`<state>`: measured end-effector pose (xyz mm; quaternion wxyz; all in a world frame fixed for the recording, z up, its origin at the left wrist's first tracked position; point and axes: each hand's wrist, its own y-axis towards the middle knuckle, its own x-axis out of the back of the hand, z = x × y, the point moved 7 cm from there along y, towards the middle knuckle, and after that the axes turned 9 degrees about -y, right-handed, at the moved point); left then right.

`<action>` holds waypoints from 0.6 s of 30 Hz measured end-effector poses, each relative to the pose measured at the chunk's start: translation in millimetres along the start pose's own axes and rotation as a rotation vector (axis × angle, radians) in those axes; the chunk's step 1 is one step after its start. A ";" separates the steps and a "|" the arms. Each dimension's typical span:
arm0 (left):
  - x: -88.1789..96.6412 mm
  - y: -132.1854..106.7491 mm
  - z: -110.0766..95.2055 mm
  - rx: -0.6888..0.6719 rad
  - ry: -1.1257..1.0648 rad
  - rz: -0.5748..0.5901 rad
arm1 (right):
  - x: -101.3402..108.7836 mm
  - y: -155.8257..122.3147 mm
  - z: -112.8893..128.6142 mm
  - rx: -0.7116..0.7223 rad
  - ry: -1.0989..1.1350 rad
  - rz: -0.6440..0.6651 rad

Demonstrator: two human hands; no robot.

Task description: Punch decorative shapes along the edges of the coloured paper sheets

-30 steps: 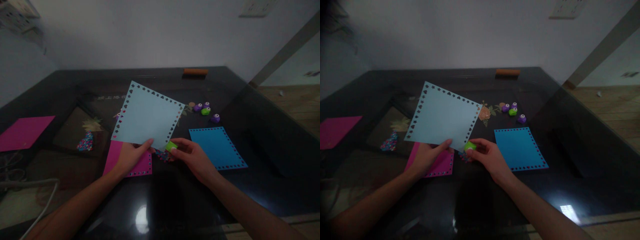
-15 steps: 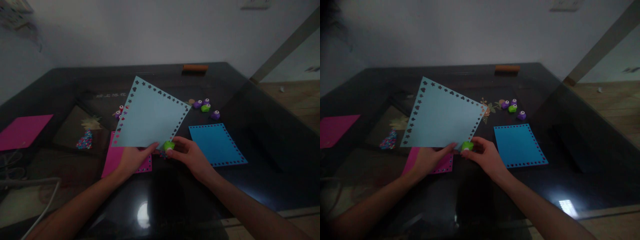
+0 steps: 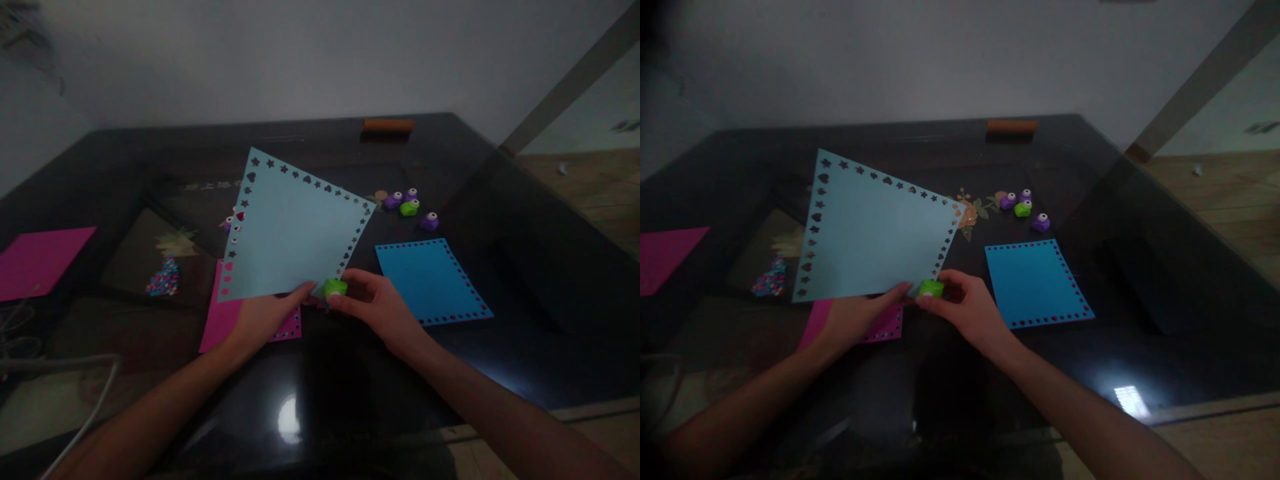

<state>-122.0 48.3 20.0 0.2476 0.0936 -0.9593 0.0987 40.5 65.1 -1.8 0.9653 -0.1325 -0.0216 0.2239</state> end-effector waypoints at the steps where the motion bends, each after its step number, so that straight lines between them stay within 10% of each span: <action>1: 0.3 0.2 0.9 0.005 0.003 -0.008 | -0.2 0.1 -0.2 0.000 0.006 0.004; 18: 1.7 0.4 9.7 0.028 0.107 -0.031 | -0.6 0.4 -1.3 -0.001 0.015 0.024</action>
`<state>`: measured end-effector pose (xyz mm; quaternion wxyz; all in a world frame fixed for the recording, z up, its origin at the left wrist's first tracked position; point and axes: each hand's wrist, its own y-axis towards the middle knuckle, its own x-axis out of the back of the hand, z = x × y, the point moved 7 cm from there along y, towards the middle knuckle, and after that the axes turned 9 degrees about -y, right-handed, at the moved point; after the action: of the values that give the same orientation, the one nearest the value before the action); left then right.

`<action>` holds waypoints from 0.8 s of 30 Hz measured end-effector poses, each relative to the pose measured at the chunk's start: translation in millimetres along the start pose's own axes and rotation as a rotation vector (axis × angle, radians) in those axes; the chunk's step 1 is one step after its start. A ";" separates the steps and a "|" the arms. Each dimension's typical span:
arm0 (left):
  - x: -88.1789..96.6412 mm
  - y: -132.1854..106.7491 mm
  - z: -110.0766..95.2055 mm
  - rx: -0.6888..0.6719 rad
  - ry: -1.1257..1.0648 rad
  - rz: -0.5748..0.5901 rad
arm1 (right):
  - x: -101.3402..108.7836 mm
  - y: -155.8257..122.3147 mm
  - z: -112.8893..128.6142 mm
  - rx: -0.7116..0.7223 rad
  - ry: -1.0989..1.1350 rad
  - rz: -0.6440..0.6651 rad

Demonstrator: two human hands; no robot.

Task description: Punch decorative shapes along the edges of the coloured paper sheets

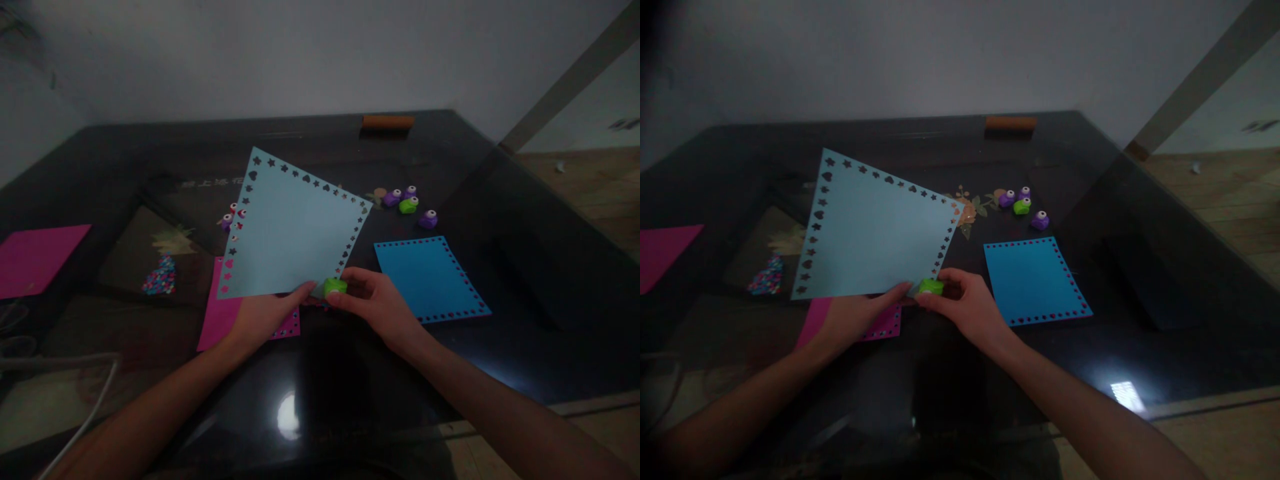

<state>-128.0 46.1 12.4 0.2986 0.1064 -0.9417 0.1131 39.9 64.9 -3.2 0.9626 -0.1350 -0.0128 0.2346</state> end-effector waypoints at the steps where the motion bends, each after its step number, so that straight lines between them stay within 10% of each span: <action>1: -0.2 -0.1 -0.4 -0.008 -0.009 0.003 | 0.0 -0.1 0.2 0.000 -0.010 -0.002; 24: -4.9 -1.5 -9.6 -0.057 -0.099 0.054 | -0.6 1.8 0.2 0.003 -0.008 0.009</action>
<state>-118.5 48.0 17.4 0.2513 0.0778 -0.9607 0.0889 38.5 66.2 -3.4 0.9617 -0.1327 -0.0155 0.2394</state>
